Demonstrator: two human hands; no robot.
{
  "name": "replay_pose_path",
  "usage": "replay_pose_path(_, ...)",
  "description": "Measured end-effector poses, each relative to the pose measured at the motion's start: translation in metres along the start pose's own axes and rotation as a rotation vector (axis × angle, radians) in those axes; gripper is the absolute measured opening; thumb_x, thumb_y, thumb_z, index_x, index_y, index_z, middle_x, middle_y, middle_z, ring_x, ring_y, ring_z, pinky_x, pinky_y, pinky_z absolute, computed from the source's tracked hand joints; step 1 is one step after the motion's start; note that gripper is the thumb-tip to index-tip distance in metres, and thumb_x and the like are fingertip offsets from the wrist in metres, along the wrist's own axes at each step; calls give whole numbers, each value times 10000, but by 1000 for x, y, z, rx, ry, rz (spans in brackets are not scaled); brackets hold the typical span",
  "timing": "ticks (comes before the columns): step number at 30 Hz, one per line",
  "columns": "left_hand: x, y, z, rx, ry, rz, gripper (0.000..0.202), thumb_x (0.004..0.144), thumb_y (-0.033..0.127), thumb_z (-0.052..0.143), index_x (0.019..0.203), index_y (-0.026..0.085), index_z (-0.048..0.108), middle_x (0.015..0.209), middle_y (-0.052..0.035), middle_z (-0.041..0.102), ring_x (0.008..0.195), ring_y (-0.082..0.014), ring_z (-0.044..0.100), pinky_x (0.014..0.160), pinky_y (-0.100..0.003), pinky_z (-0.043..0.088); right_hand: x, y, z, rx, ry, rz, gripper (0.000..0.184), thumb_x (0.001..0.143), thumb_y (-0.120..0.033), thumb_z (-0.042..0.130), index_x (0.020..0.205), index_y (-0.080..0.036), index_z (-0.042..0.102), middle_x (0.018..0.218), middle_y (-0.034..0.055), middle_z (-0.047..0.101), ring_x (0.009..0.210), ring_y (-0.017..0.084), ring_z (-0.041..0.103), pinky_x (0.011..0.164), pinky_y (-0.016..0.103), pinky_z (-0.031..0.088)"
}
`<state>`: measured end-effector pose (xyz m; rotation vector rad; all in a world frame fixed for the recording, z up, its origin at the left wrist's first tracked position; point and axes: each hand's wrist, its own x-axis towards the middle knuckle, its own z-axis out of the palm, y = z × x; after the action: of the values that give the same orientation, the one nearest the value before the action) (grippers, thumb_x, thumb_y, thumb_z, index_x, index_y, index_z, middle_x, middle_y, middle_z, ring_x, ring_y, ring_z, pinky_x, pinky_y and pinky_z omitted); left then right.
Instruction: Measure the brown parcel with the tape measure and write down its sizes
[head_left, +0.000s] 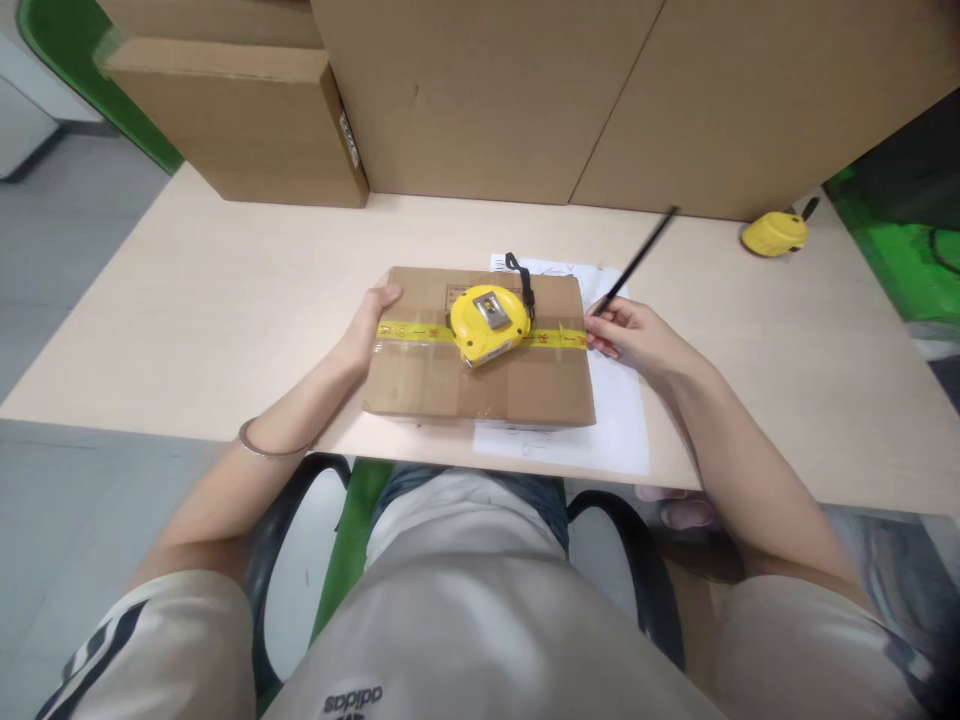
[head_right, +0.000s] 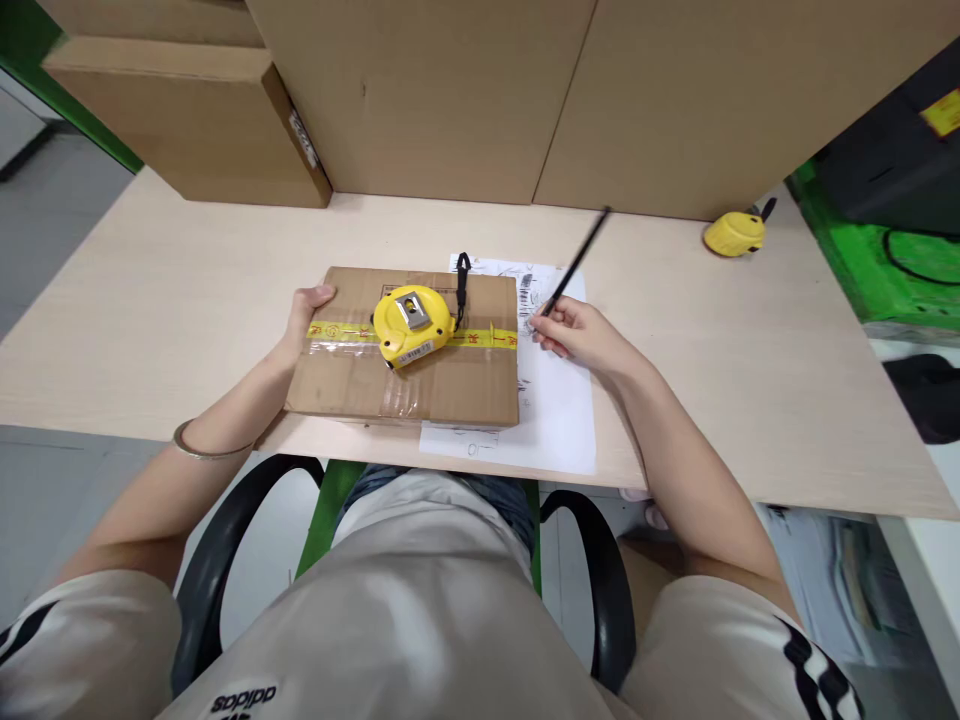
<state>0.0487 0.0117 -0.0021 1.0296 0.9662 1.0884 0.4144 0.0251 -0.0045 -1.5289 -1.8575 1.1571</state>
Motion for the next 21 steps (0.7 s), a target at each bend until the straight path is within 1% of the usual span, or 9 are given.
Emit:
replay_pose_path(1,0,0,0,-5,9,5,506,796,593,620,1114,200,593,972,-105,806,1089,-373,771,899,-445,642,2,2,1,56,-13,-5,466,816,-663,706,812,-246,498,644,19,640,482,119,512,465,287,426)
replay_pose_path(3,-1,1,2,-16,36,18,480,805,559,619,1117,195,599,979,-109,808,1083,-365,773,881,-429,644,4,5,3,136,-38,-6,512,683,-608,850,784,-246,503,583,8,638,467,130,562,447,282,465)
replay_pose_path(5,-2,1,4,-27,51,19,462,820,526,604,1140,193,608,985,-107,812,1081,-359,774,866,-418,645,6,6,4,179,-47,1,504,625,-526,905,741,-246,502,536,1,633,460,145,597,440,280,496)
replay_pose_path(7,-3,2,5,-33,53,10,456,830,501,588,1165,192,613,984,-100,817,1077,-354,775,861,-413,645,7,6,5,191,-39,15,454,624,-438,910,686,-239,507,495,-6,607,413,121,554,389,251,449)
replay_pose_path(10,-4,3,6,-35,64,6,448,824,489,589,1157,190,618,978,-96,815,1072,-346,775,870,-407,641,8,6,6,184,-22,28,387,622,-329,894,623,-223,523,446,-29,546,347,71,443,325,210,315)
replay_pose_path(14,-4,5,7,-23,53,0,464,828,493,571,1172,185,612,953,-101,796,1071,-346,767,871,-422,633,8,8,6,182,-8,12,395,597,-257,891,581,-217,498,431,-56,502,344,55,419,343,201,275)
replay_pose_path(16,-5,6,8,-22,38,2,477,829,492,563,1195,188,605,952,-100,788,1077,-350,762,874,-435,628,8,9,6,184,-3,2,418,602,-270,894,575,-219,480,427,-61,494,346,56,415,353,205,273)
replay_pose_path(19,-6,7,8,-28,34,9,497,827,486,571,1222,184,595,977,-109,791,1096,-361,756,889,-455,625,7,11,7,188,-24,-5,400,642,-345,883,595,-222,506,440,-46,517,362,76,435,372,226,317)
replay_pose_path(21,-6,7,7,-23,25,2,508,839,490,565,1240,178,593,988,-114,794,1103,-367,756,899,-466,627,7,11,7,182,-40,-9,393,646,-363,881,596,-221,518,449,-37,525,374,84,445,383,234,325)
